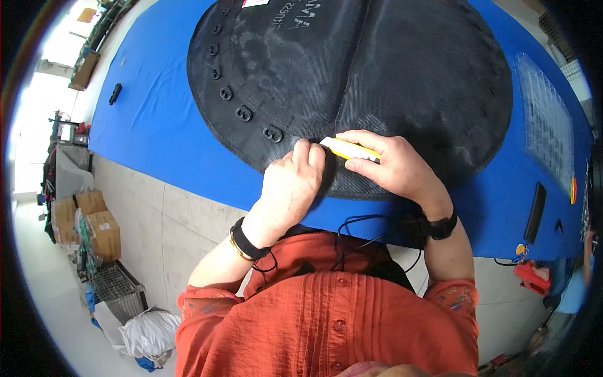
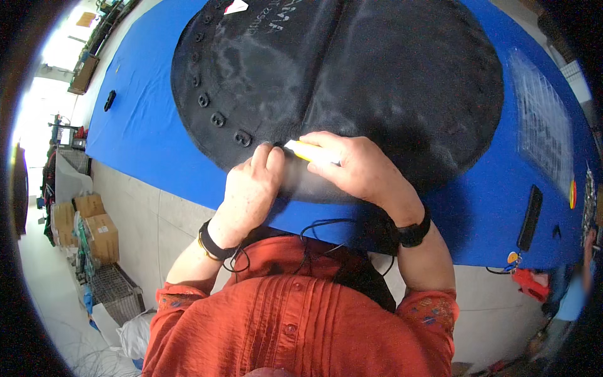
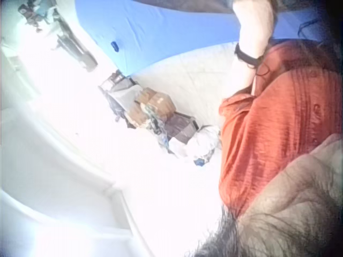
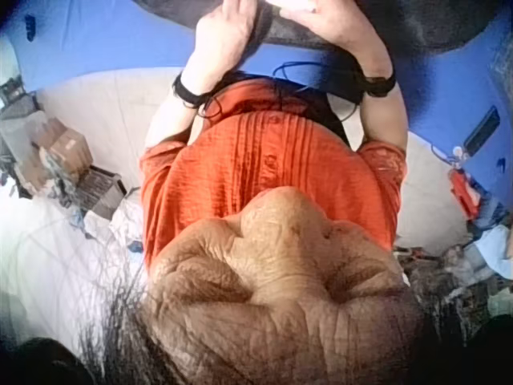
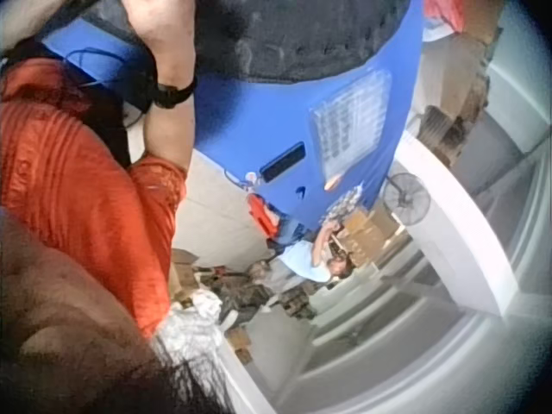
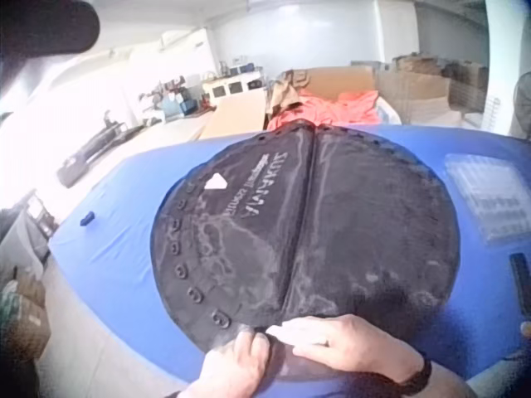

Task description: Trimming excess material from a black fabric component using a utility knife and preparing buckle attachments.

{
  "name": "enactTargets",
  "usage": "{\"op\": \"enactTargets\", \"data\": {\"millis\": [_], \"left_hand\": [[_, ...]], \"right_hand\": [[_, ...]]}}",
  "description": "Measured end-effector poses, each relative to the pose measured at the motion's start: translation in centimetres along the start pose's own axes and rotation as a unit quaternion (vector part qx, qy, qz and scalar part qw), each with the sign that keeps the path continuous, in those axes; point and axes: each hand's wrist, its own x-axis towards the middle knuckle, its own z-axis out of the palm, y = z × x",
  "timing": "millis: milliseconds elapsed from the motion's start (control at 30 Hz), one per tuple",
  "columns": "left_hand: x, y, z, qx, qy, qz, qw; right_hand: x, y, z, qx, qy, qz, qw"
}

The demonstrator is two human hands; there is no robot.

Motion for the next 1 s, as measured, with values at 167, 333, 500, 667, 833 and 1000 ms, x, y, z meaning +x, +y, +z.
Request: {"op": "enactTargets", "data": {"millis": [167, 333, 500, 667, 833, 1000], "left_hand": [[-3.1, 0.3, 0.4, -0.001, 0.039, -0.022, 0.999], [-4.3, 0.3, 0.0, -0.031, 0.045, -0.022, 0.998], [-4.6, 0.3, 0.4, -0.082, 0.067, -0.039, 0.994], [-4.5, 0.7, 0.6, -0.097, 0.092, -0.057, 0.989], [-4.0, 0.4, 1.7, -0.119, 0.127, -0.060, 0.983], [-3.4, 0.2, 1.6, -0.164, 0.134, -0.068, 0.975]], "right_hand": [[-0.3, -0.9, 1.1, -0.005, -0.040, 0.038, 0.998], [-0.9, -1.2, 2.2, -0.072, 0.000, 0.003, 0.997], [-1.2, -1.5, 2.8, -0.133, 0.028, 0.032, 0.990], [-1.8, -1.5, 3.5, -0.177, 0.048, 0.027, 0.983], [-1.9, -2.8, 3.9, -0.247, 0.048, 0.050, 0.967], [-1.7, -3.5, 4.4, -0.327, 0.052, 0.030, 0.943]]}}
